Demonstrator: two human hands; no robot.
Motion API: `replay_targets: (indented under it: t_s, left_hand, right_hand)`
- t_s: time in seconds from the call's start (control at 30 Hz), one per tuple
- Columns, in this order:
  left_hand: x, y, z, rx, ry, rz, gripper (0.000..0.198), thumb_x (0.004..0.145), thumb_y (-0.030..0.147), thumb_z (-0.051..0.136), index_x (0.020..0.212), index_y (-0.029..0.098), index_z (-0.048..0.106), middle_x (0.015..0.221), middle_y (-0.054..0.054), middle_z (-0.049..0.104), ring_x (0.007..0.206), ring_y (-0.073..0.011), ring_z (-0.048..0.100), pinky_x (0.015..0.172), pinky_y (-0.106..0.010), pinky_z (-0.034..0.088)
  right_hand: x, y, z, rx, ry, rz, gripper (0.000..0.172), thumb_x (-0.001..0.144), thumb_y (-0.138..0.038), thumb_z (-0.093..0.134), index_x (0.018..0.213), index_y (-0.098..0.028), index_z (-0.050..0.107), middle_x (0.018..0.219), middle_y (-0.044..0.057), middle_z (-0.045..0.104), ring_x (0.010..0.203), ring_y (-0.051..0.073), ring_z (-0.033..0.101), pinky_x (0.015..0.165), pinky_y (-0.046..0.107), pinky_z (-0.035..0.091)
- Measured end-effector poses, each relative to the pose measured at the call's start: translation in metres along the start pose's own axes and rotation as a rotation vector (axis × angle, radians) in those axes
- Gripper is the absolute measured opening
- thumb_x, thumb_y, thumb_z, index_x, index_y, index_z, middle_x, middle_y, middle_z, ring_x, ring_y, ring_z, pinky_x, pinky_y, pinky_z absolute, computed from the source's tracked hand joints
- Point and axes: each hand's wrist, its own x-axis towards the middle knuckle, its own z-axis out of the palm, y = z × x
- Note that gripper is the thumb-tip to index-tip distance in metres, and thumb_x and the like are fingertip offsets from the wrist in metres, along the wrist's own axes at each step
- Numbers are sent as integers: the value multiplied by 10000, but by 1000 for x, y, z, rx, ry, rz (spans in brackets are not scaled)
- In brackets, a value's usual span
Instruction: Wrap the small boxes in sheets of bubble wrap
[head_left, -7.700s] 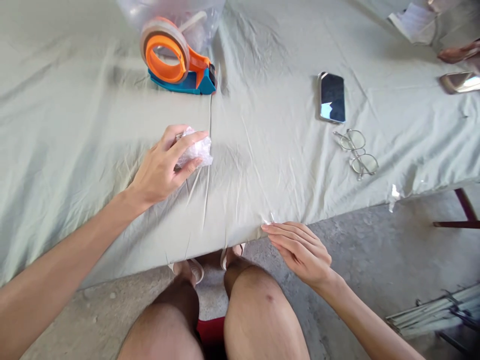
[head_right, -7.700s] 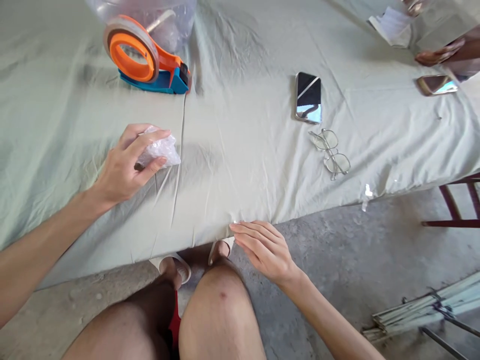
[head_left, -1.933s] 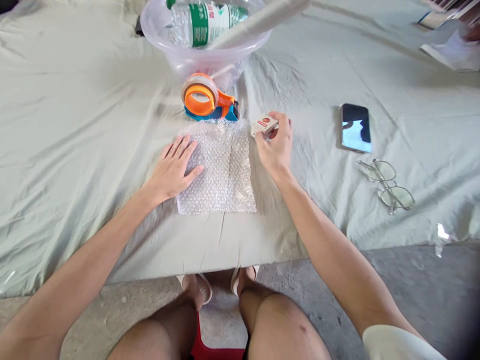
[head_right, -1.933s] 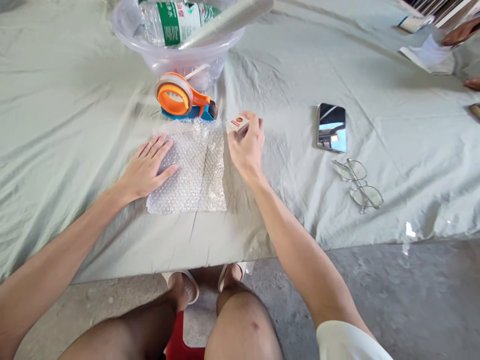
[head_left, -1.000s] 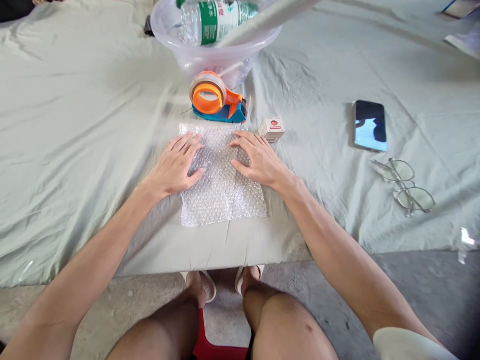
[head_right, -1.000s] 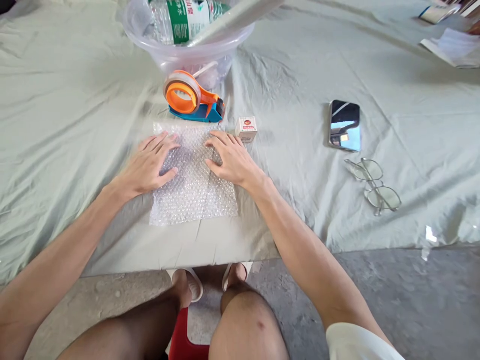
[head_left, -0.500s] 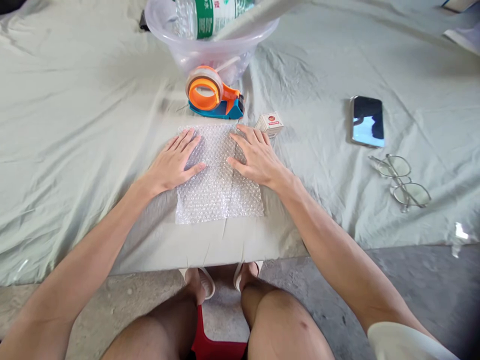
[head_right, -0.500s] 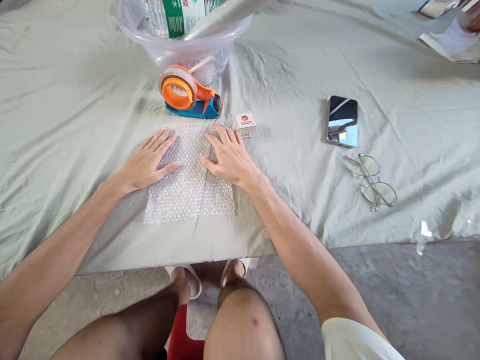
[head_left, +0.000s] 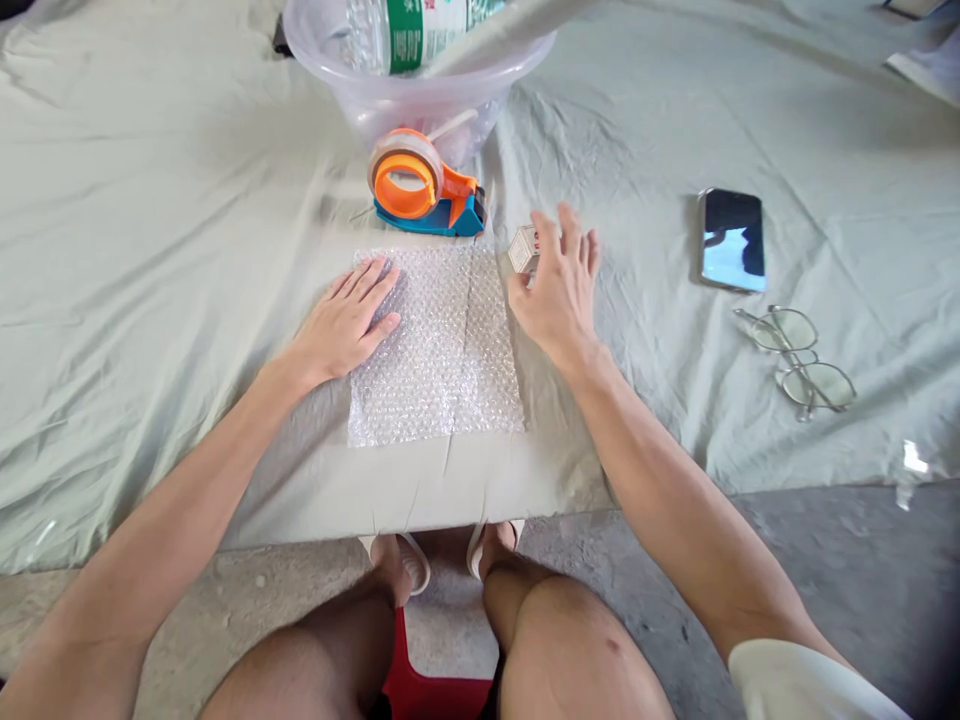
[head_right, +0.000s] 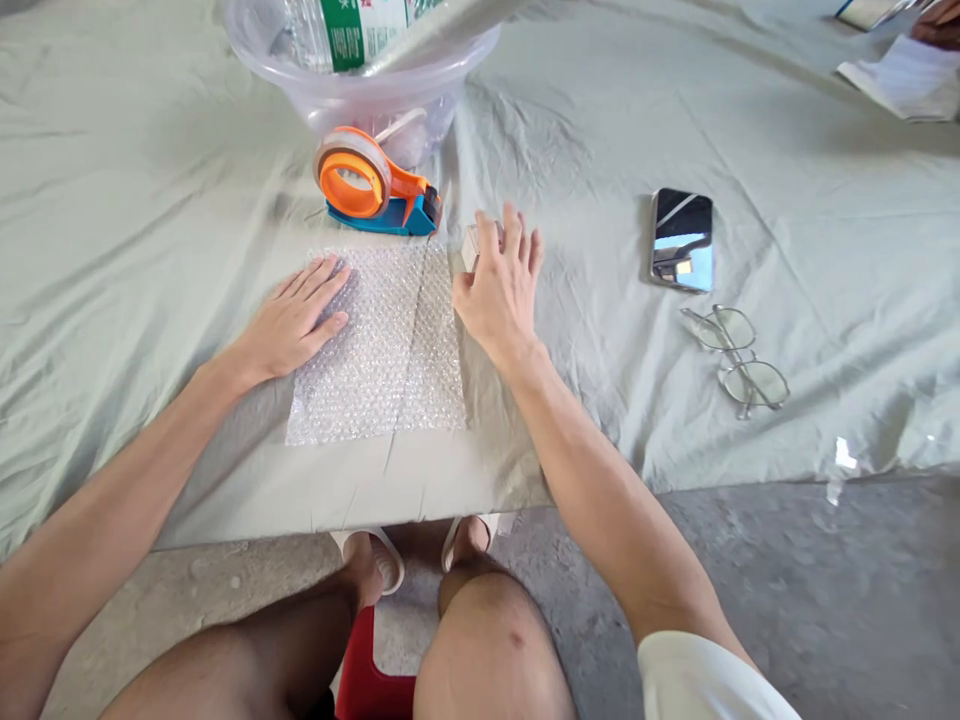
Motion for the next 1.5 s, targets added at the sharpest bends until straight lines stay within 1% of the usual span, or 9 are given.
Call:
replay_targets:
  t_s: [0.13,0.23,0.37,0.5,0.73,0.93,1.07,1.27,1.5]
  left_hand:
    - [-1,2,-2,-16,5,-12,694,1199,465,354,1838,195,330,1946,-108,223,1829,-333,202,1489,-601,198]
    - [0,2,-3,-20,0,-22,664,1197,386,298,1828,186,348,1944,-103,234,1828,-318,213,1489,-595,212]
    - [2,3,-2,-32,12,-26,658,1174,338,322,1802,156,390,1936,-116,264,1821,-316,241,1493,-582,217]
    - [3,2,0,-70,69,-11,656,1142,322,405,1767,125,432,1907,-145,340,1806,-315,290,1494,-568,234]
    - [4,-4,-2,-219,118,-12,587,1175,353,312,1693,206,548,1867,-94,443,1771,-277,381,1480,-565,284]
    - [6,-12,0,-389,193,-48,611,1088,236,348,1661,242,561,1776,-60,582,1678,-237,531,1445,-520,383]
    - [8,-12,2,-490,268,-45,643,1010,149,351,1604,216,588,1717,-77,644,1638,-211,577,1443,-480,392]
    - [8,-11,1,-559,509,-235,506,1032,180,359,1445,269,637,1593,-92,726,1525,-228,670,1169,-422,646]
    - [2,1,-3,-450,567,-262,347,1107,258,401,1337,295,659,1431,-85,777,1266,-244,755,1038,-417,659]
  right_hand:
    - [-2,18,11,-26,-68,94,520,1124,-445,587,1620,-301,528,1659,188,556,1523,434,543,1255,773,455]
    - [2,18,8,44,-23,109,527,1092,-538,678,1561,-318,579,1543,176,580,1431,417,611,1211,712,538]
    - [4,0,6,264,0,-18,621,1016,-632,803,1536,-341,628,1436,136,618,1350,378,667,1165,623,617]
    - [-7,-25,15,469,-183,-222,565,1023,-515,823,1544,-353,675,1418,108,675,1288,315,696,1109,520,668]
    - [-13,-43,14,595,-341,-312,542,1006,-259,696,1546,-278,672,1432,125,690,1174,265,721,1006,468,694]
    - [-11,-46,10,616,-361,-239,452,1030,-452,758,1437,-266,699,1415,120,725,984,231,727,948,453,708]
    - [-10,-44,10,618,-383,-266,538,1045,-625,740,1443,-267,692,1417,127,732,1034,251,731,985,466,682]
    - [-7,-42,2,579,-242,-221,573,1153,-722,445,1455,-294,678,1414,105,751,1071,260,723,1059,513,614]
    - [-10,-44,0,455,-108,-55,631,1172,-677,208,1531,-347,608,1391,117,737,1181,335,726,1079,549,614]
